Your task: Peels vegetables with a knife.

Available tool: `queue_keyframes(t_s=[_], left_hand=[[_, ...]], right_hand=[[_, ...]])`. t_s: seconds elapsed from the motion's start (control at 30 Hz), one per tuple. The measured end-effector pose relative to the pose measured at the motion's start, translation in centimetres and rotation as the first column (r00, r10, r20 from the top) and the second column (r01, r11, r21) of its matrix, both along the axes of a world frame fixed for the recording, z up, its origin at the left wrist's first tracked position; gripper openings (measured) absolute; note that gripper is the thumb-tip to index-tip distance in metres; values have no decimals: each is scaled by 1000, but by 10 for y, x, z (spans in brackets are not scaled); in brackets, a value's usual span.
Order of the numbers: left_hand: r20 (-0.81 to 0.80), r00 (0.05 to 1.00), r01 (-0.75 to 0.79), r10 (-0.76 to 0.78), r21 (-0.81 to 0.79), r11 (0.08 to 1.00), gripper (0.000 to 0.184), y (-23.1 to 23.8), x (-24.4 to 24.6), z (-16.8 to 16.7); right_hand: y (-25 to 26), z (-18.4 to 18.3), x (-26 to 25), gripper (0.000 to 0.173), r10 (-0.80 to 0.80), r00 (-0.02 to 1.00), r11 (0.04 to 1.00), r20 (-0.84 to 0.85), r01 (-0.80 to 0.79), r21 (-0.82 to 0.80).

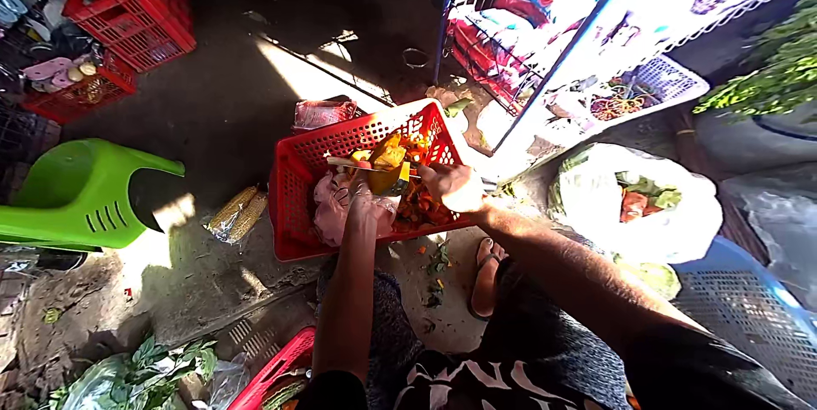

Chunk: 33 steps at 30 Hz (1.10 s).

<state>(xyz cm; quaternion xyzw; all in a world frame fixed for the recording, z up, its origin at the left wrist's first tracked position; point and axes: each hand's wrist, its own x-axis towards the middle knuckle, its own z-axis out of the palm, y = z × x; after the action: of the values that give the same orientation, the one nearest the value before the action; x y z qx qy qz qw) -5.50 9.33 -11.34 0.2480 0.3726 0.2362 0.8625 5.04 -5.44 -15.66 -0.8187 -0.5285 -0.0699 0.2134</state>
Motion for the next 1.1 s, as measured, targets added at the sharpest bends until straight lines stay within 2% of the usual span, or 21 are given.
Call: queue_keyframes(t_s=[0.07,0.17,0.27,0.33,0.37,0.47,0.6,0.67,0.77,0.83,0.93,1.07,1.1], left_hand=[[5,999,-46,47,-38,998,24,1,3,-2],[-36,992,-127,125,-66,990,20,0,2,-1],[-139,987,-85,78,-51,995,31,2,-1,-2],[-175,983,-57,50,-33,998,35,0,-2,-7],[-180,983,-42,39,-14,999,36,1,-4,-11],[-127,992,20,-10,77,997,40,10,-6,-18],[-104,994,33,-15,173,984,39,22,-14,-18],[-37,999,9,-2,186,983,38,29,-20,-11],[248,968,2,-30,110,994,34,41,-29,-2],[348,934,45,-75,95,995,31,45,-29,-3],[349,928,103,-132,100,990,30,44,-18,-14],[359,933,-55,21,84,995,25,31,-3,-12],[361,931,-89,52,86,992,29,30,0,-12]], right_hand=[[6,-4,-8,19,-68,998,997,-15,67,-35],[13,-16,-13,16,-93,995,995,48,91,40],[13,-11,-7,22,-89,995,995,37,90,-37],[12,-18,5,24,-98,991,995,85,99,0],[12,-18,6,22,-108,993,994,52,108,4],[11,12,7,26,-166,957,973,-236,120,-198],[-1,23,12,31,-155,891,988,-427,138,-71],[-6,25,16,30,-152,858,984,-491,178,6],[-12,26,25,28,-151,847,971,-509,223,83],[-13,29,24,27,-145,834,959,-532,252,133],[-9,35,10,26,-100,798,944,-595,265,197],[-8,32,-10,27,-42,791,953,-610,215,212],[-6,32,-14,28,-40,785,956,-618,210,204]])
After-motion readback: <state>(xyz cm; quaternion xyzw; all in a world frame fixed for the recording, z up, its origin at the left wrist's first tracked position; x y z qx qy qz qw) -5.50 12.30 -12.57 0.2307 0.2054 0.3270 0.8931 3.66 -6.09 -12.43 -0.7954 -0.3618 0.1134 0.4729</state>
